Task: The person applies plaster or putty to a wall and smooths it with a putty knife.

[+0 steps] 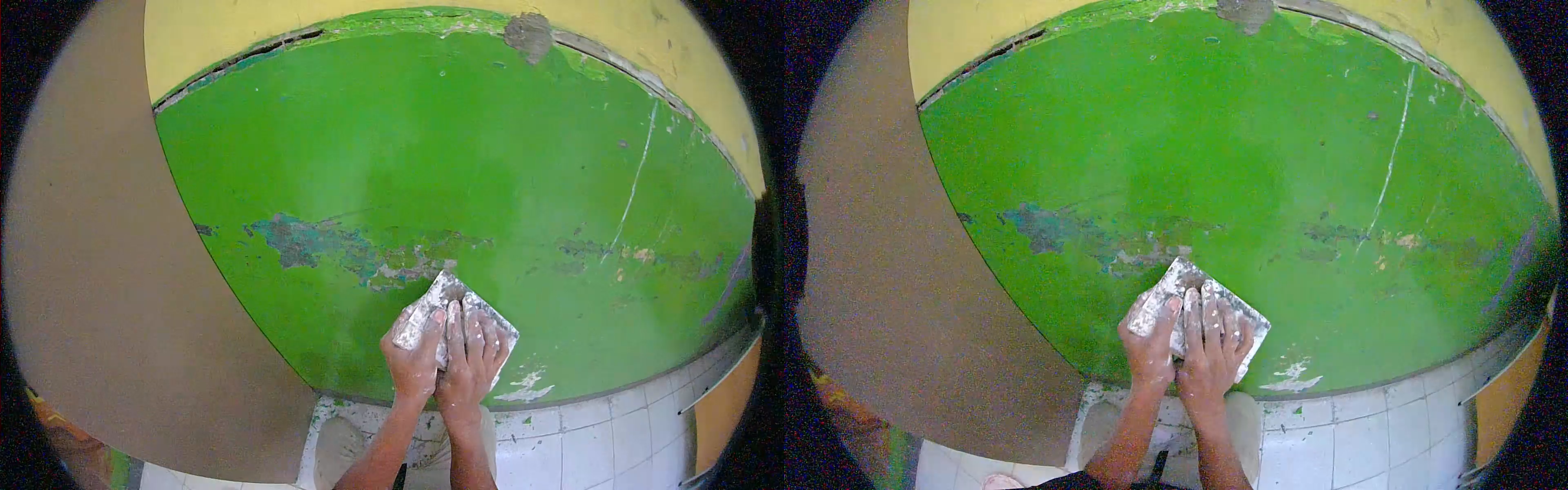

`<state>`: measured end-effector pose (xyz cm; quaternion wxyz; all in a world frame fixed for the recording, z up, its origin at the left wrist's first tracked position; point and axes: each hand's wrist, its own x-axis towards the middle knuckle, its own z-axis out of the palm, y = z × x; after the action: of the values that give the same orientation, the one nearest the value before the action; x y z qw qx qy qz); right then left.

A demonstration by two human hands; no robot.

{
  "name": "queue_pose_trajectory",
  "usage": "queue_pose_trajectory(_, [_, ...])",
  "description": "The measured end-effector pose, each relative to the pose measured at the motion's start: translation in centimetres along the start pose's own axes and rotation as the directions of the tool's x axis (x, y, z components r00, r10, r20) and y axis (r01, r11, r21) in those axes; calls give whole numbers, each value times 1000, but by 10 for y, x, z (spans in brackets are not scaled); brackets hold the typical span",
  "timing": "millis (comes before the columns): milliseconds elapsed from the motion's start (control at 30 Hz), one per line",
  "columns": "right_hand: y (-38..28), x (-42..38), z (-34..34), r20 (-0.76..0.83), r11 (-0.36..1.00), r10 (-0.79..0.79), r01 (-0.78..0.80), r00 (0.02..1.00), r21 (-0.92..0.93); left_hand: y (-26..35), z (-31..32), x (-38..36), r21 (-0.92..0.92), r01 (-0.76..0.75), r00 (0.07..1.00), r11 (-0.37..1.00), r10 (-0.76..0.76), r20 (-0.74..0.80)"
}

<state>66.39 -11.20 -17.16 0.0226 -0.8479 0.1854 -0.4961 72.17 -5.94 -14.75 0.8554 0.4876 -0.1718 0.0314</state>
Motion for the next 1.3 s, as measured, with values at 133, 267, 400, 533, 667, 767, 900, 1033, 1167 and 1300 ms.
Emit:
queue_pose_trajectory(133, [-3,13,-15,82,1000,-7,7,997,0,2,2,1,-43,75,997,996,-76,-24])
queue_pose_trajectory(267, [4,1,-18,129,999,30,-32,991,10,-9,0,-9,-16,93,996,996,-93,4])
queue_pose_trajectory(400, [5,27,-30,94,993,-67,76,993,-92,0,19,-3,-194,103,983,976,-130,-131])
queue_pose_trajectory(533, [2,32,-33,119,997,-37,44,992,-56,11,15,-3,-227,168,978,959,-191,-86])
queue_pose_trajectory(667, [15,11,-29,146,998,-31,40,989,-58,-3,14,-17,-138,99,993,985,-106,-45])
queue_pose_trajectory(767, [15,47,-43,154,987,-87,107,984,-122,5,29,-3,-254,106,988,961,-130,-78])
queue_pose_trajectory(900, [17,43,-49,149,992,-118,124,982,-28,2,31,-14,-346,116,983,931,-157,-93])
queue_pose_trajectory(1033, [25,31,-42,189,993,-117,111,975,41,-11,26,-23,-268,110,985,957,-141,-100])
queue_pose_trajectory(1167, [26,33,-45,225,988,-147,153,963,-8,-4,28,-23,-329,153,971,932,-204,-125])
queue_pose_trajectory(1300, [22,30,-35,178,989,-144,145,973,7,-14,21,-17,-277,82,982,957,-125,-139])
